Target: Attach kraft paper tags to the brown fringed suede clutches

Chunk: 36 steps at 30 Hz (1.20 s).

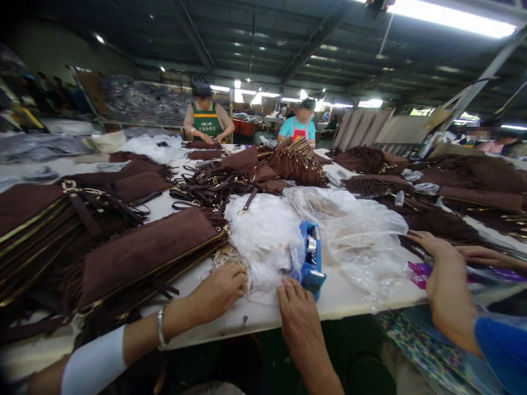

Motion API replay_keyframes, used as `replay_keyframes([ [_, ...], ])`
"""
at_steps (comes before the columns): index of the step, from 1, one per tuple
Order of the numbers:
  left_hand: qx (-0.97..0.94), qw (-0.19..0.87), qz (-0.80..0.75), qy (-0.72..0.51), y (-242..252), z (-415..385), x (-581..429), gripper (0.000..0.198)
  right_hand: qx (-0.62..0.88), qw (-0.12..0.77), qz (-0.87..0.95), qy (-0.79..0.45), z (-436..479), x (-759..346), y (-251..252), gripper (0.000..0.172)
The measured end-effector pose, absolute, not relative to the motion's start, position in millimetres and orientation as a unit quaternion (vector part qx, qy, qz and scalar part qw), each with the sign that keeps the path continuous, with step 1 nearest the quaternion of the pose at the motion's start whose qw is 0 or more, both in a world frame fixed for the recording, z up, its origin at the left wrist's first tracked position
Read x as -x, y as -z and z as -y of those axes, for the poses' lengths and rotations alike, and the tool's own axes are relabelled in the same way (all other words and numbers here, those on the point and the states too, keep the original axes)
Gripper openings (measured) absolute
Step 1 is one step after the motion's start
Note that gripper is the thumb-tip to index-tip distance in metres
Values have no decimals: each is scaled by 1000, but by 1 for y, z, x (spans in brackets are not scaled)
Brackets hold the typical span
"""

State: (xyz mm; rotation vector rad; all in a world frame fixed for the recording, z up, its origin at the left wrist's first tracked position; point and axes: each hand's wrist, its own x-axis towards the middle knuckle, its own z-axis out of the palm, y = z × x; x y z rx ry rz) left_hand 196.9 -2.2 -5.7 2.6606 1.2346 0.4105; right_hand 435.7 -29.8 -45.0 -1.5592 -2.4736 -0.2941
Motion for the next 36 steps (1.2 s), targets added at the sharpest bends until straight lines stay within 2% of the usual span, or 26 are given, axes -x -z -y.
replay_keyframes([
  [2, -894, 87, -419, -136, 15, -2, -202, 14, 536, 105, 832, 98, 27, -437, 42, 29],
  [4, -889, 82, -428, -141, 21, -2, -206, 29, 547, 139, 822, 81, 21, -434, 35, 21],
  [6, -877, 77, -448, -158, 25, 0, -212, 45, 565, 184, 802, 69, 14, -429, 26, 16],
  [8, -855, 86, -471, -199, 27, -1, -219, 54, 578, 214, 785, 63, 6, -423, 17, 15],
  [10, -826, 128, -487, -253, 28, -8, -227, 47, 582, 223, 779, 61, -5, -417, 8, 15],
  [13, -789, 201, -497, -302, 32, -29, -235, 19, 576, 226, 783, 60, -17, -412, -2, 15],
  [14, -778, 217, -500, -312, 34, -38, -236, 16, 577, 235, 779, 65, -18, -412, -3, 16],
  [19, -713, 292, -515, -375, 46, -68, -237, 27, 582, 392, 703, 116, 3, -419, 10, 23],
  [21, -686, 321, -521, -394, 52, -73, -237, 27, 566, 359, 736, 99, 12, -420, 26, 23],
  [24, -646, 353, -534, -416, 59, -75, -238, 26, 551, 225, 800, 77, 9, -415, 50, 27],
  [27, -617, 376, -538, -433, 63, -75, -239, 25, 574, 149, 798, 107, -7, -404, 65, 41],
  [30, -607, 389, -533, -444, 64, -74, -238, 26, 593, 111, 787, 128, -18, -396, 71, 38],
  [36, -626, 369, -528, -441, 64, -72, -235, 27, 579, 102, 799, 125, -8, -401, 68, 33],
])
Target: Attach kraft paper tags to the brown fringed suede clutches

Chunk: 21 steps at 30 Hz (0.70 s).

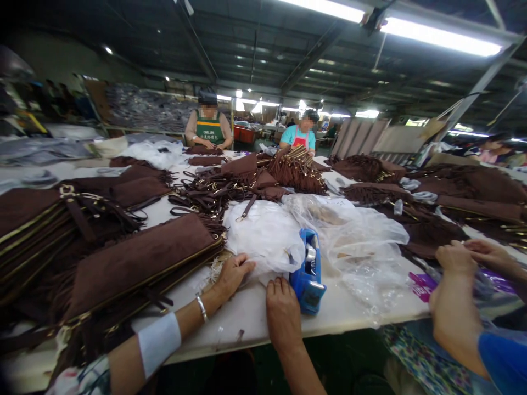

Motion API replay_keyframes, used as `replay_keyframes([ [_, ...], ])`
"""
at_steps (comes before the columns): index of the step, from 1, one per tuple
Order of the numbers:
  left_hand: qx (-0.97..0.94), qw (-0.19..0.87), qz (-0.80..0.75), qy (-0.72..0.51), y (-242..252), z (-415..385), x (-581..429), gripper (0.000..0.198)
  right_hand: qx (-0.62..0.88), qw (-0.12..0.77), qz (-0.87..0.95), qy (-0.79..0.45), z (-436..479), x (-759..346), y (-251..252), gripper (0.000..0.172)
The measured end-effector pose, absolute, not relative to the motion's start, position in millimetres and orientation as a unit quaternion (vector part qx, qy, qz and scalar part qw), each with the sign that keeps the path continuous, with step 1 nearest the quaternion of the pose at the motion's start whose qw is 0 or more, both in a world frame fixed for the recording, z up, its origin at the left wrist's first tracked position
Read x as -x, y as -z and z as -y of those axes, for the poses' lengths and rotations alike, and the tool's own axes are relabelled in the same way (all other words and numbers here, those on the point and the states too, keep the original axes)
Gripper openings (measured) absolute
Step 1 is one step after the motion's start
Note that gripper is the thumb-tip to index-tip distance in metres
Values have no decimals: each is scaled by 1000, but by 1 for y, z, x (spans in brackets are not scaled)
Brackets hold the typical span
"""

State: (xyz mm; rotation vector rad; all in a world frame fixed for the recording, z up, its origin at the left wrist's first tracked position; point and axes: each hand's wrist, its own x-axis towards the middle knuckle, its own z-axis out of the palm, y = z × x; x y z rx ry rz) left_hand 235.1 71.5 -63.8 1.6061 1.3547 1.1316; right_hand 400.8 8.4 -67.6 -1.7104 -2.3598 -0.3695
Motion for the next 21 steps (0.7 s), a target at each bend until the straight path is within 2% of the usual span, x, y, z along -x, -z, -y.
replay_keyframes([
  [8, -709, 280, -517, -390, 65, -62, -236, 16, 581, 132, 800, 68, 0, -410, 54, 14],
  [11, -746, 255, -499, -360, 65, -56, -238, 5, 575, 152, 803, 27, 1, -414, 50, 15],
  [14, -772, 246, -484, -332, 67, -50, -240, 7, 571, 184, 800, -8, 6, -419, 49, 16],
  [17, -782, 250, -472, -321, 69, -47, -242, 11, 589, 270, 758, -71, 13, -424, 46, 23],
  [21, -775, 299, -450, -327, 66, -52, -240, 23, 591, 404, 645, -266, 18, -424, 28, 33],
])
